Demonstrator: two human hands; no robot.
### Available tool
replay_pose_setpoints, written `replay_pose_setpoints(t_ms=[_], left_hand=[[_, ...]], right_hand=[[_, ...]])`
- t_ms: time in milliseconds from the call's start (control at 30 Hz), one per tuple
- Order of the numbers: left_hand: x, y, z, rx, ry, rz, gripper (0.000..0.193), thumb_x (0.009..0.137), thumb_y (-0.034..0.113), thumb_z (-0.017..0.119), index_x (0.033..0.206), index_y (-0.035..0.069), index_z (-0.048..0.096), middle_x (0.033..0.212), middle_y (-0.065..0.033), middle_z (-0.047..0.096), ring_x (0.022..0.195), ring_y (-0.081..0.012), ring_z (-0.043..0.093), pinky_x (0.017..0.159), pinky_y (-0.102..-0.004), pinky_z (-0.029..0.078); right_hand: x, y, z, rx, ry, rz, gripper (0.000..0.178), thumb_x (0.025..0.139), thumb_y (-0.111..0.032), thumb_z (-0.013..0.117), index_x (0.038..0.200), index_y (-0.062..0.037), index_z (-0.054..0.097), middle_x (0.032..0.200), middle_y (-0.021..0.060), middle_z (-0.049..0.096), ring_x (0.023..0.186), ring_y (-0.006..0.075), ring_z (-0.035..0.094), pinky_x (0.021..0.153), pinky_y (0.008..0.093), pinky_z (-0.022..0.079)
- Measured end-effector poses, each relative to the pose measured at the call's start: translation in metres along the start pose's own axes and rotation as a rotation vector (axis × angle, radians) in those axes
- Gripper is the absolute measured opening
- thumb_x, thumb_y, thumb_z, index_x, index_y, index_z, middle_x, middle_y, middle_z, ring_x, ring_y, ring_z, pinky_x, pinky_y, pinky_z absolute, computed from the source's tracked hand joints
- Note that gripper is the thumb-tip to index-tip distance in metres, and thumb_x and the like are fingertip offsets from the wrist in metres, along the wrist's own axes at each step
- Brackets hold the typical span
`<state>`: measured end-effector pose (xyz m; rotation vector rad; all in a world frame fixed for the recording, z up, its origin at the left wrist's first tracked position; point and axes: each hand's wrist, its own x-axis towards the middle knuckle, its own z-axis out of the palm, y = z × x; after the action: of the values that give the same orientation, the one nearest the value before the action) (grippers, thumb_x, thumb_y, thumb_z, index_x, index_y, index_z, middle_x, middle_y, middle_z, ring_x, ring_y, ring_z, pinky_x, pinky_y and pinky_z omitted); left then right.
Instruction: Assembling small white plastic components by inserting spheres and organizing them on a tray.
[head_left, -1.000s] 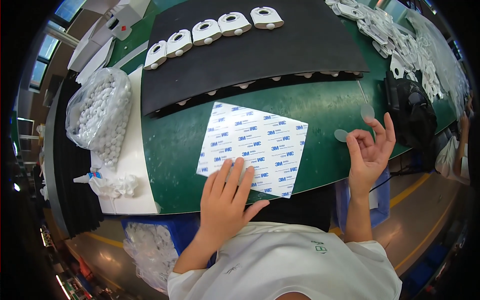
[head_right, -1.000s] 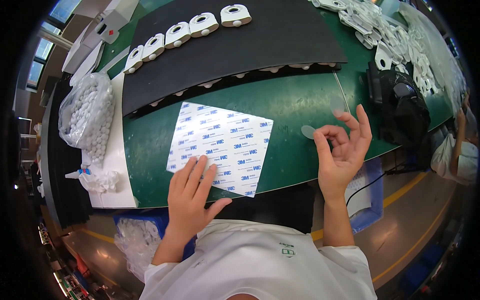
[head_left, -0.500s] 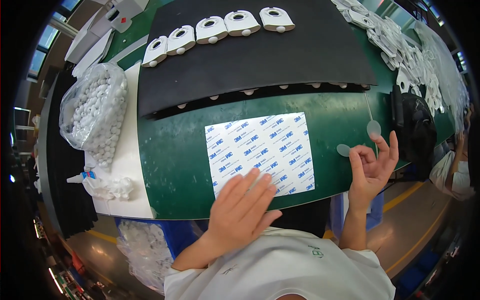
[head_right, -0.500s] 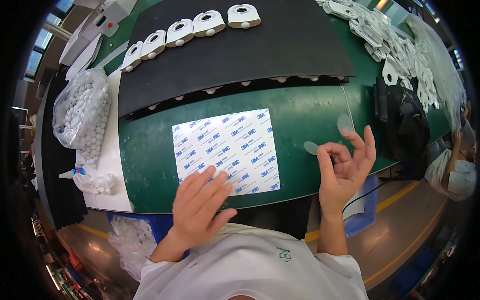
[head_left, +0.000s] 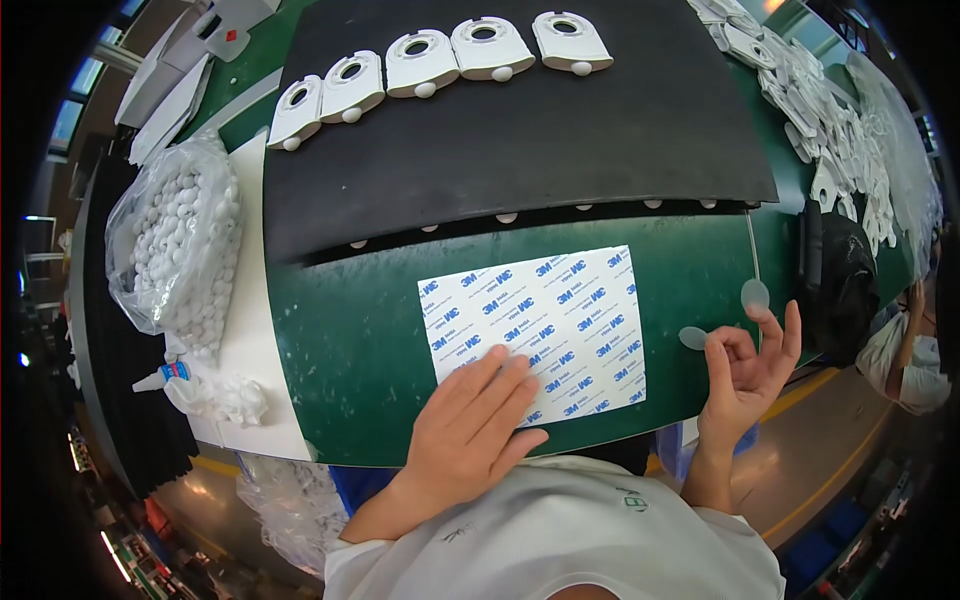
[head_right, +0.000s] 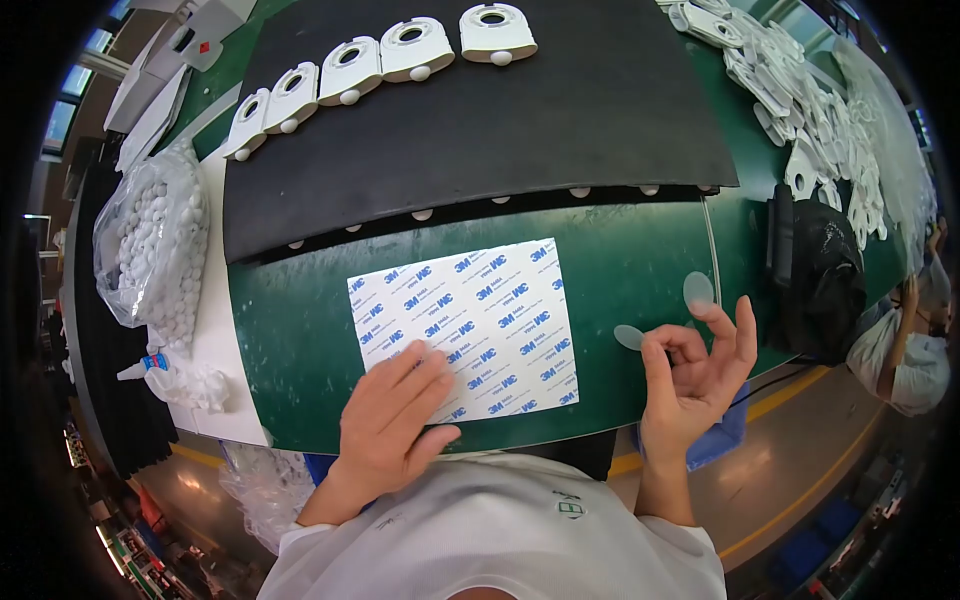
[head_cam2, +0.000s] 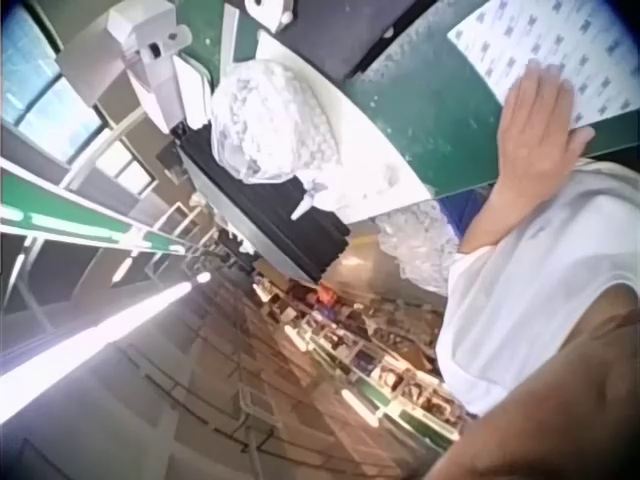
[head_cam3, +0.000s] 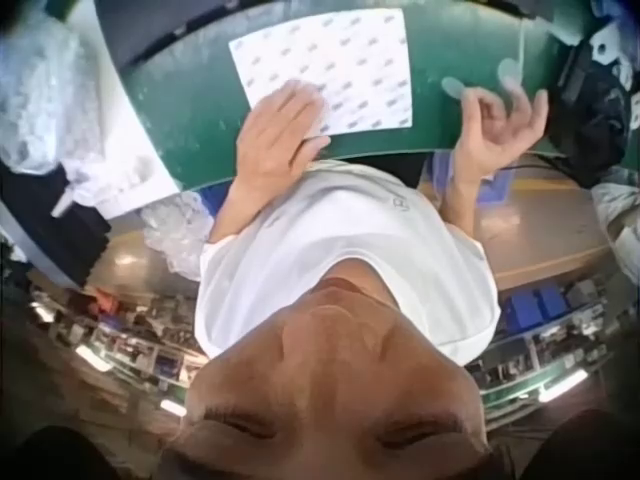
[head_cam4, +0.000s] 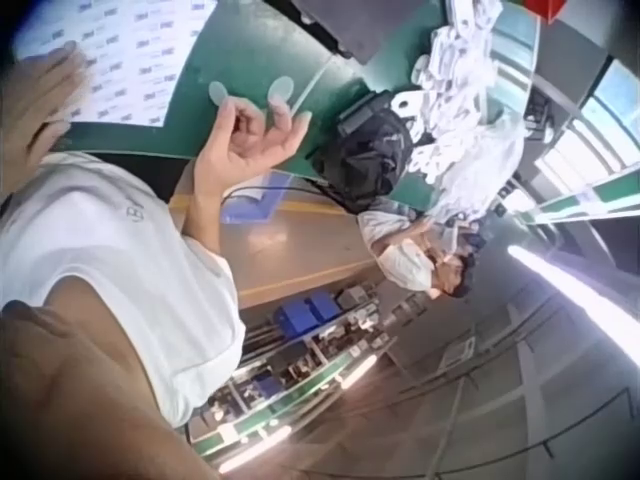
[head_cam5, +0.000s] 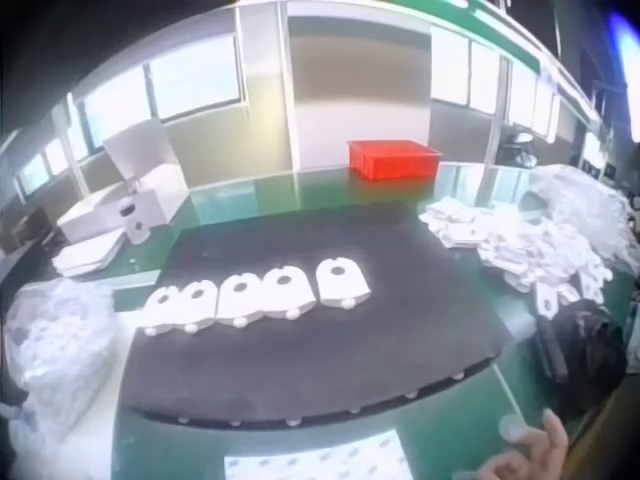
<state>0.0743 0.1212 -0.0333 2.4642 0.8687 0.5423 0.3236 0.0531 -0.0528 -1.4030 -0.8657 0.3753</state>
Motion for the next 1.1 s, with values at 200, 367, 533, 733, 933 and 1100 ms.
replay_pose_setpoints(t_ms=[200, 367, 533, 733, 933, 1100], left_hand=[[0.015, -0.001, -0.006, 0.039, 0.088, 0.045, 0.054, 0.082, 0.037, 0.063, 0.119, -0.002, 0.057, 0.126, -0.0186, 0.054, 0.122, -0.0350, 0.048, 0.099, -0.0462, 0.037], [0.027, 0.008, -0.001, 0.139, -0.276, -0.108, 0.085, 0.079, 0.050, 0.061, 0.140, -0.001, 0.031, 0.146, -0.0187, 0.030, 0.137, -0.0305, 0.026, 0.109, -0.0470, 0.018], [0.022, 0.005, 0.001, 0.106, -0.185, -0.079, 0.084, 0.079, 0.049, 0.061, 0.138, -0.003, 0.033, 0.145, -0.0200, 0.031, 0.137, -0.0339, 0.026, 0.108, -0.0479, 0.020], [-0.003, -0.009, -0.002, -0.197, 0.540, -0.098, 0.055, 0.091, 0.028, 0.045, 0.131, -0.009, 0.041, 0.136, -0.0266, 0.041, 0.130, -0.0402, 0.036, 0.107, -0.0478, 0.025], [-0.027, 0.009, -0.006, -0.085, 0.723, -0.078, 0.041, 0.093, 0.019, 0.041, 0.118, -0.010, 0.053, 0.123, -0.0254, 0.054, 0.117, -0.0384, 0.051, 0.100, -0.0434, 0.038], [-0.027, 0.022, 0.007, -0.010, 0.342, 0.086, 0.033, 0.084, 0.016, 0.056, 0.108, -0.008, 0.061, 0.110, -0.0240, 0.061, 0.105, -0.0374, 0.058, 0.088, -0.0418, 0.045]], right_hand=[[0.001, -0.001, 0.000, 0.025, 0.000, 0.001, 0.076, 0.079, 0.014, 0.059, 0.143, -0.0039, 0.020, 0.123, 0.0128, 0.043, 0.082, 0.0133, 0.057, 0.079, 0.0235, 0.046], [0.000, 0.002, -0.003, 0.051, 0.004, -0.010, 0.076, 0.078, 0.015, 0.059, 0.142, -0.0042, 0.021, 0.122, 0.0128, 0.043, 0.081, 0.0140, 0.057, 0.076, 0.0237, 0.047], [-0.001, 0.001, -0.002, 0.086, -0.006, -0.020, 0.075, 0.078, 0.016, 0.059, 0.140, -0.0040, 0.023, 0.120, 0.0129, 0.043, 0.081, 0.0147, 0.059, 0.074, 0.0240, 0.048], [-0.003, 0.000, -0.002, 0.086, 0.016, -0.051, 0.073, 0.077, 0.015, 0.059, 0.139, -0.0029, 0.024, 0.118, 0.0135, 0.044, 0.081, 0.0143, 0.059, 0.073, 0.0238, 0.049], [-0.005, -0.001, -0.004, 0.090, 0.015, -0.070, 0.072, 0.078, 0.015, 0.059, 0.139, -0.0028, 0.025, 0.117, 0.0134, 0.045, 0.081, 0.0139, 0.059, 0.072, 0.0228, 0.049], [-0.005, -0.001, -0.003, 0.097, 0.016, -0.069, 0.072, 0.078, 0.014, 0.060, 0.139, -0.0031, 0.025, 0.117, 0.0133, 0.045, 0.081, 0.0137, 0.059, 0.072, 0.0221, 0.048]])
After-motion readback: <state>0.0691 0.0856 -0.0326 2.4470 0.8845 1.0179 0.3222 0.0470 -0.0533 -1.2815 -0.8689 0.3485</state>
